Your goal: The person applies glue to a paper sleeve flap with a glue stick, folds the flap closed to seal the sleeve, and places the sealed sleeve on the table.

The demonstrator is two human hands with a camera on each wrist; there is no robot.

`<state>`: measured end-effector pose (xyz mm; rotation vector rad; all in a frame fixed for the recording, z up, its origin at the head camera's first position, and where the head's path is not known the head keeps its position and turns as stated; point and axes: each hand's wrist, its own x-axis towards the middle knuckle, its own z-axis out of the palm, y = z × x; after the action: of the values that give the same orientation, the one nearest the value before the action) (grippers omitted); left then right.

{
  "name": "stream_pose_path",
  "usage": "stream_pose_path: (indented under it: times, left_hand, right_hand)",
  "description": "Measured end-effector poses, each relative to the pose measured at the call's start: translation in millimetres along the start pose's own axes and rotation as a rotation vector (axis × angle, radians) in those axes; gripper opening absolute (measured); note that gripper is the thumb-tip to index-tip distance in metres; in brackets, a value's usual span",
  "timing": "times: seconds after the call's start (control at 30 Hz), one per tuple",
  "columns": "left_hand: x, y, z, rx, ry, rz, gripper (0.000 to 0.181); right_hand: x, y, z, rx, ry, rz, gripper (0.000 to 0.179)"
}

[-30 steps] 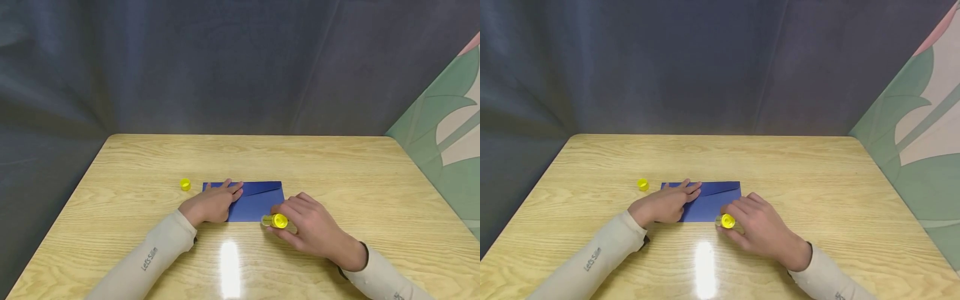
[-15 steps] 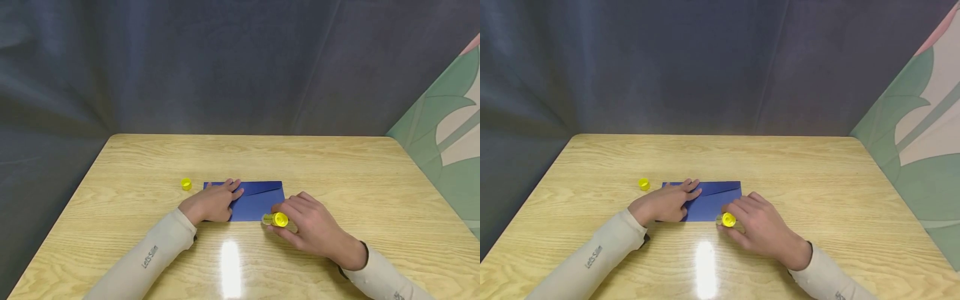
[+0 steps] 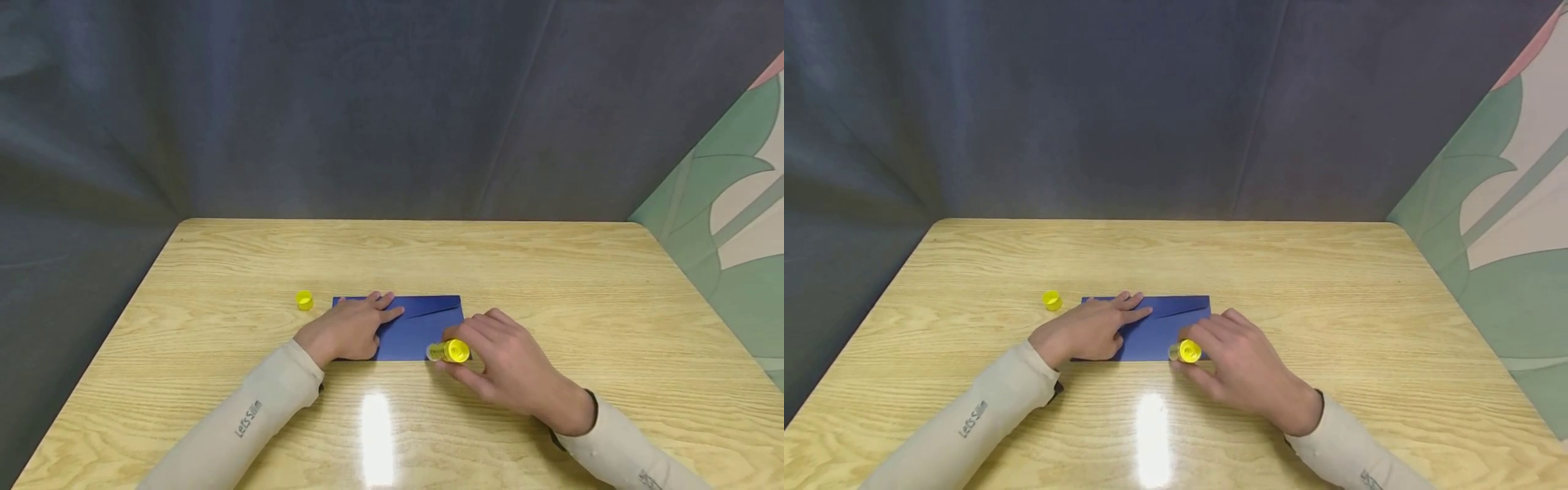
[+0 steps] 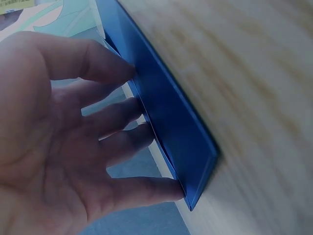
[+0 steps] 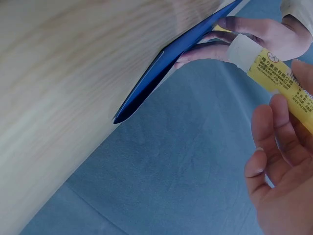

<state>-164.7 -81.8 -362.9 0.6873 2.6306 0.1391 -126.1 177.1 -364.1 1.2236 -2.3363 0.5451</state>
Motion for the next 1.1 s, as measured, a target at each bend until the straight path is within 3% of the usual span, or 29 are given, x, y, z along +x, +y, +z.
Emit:
stream_pose_path:
  times: [0.3, 0.63, 1.1]
  left_hand:
    - [3.6, 1.3, -2.3, -0.071, 0.075, -0.008, 0.055]
    - [17.7, 4.0, -4.0, 0.007, 0.26, -0.008, 0.023]
    - [20.5, -1.8, -10.3, 0.009, 0.264, -0.005, 0.036]
  right_hand:
    - [8.7, 0.5, 3.8, -0.004, -0.024, 0.026, 0.033]
    - [31.7, 10.5, 18.4, 0.001, -0.033, 0.101, 0.04]
    - [62.0, 11.8, 33.2, 0.005, -0.163, 0.222, 0.034]
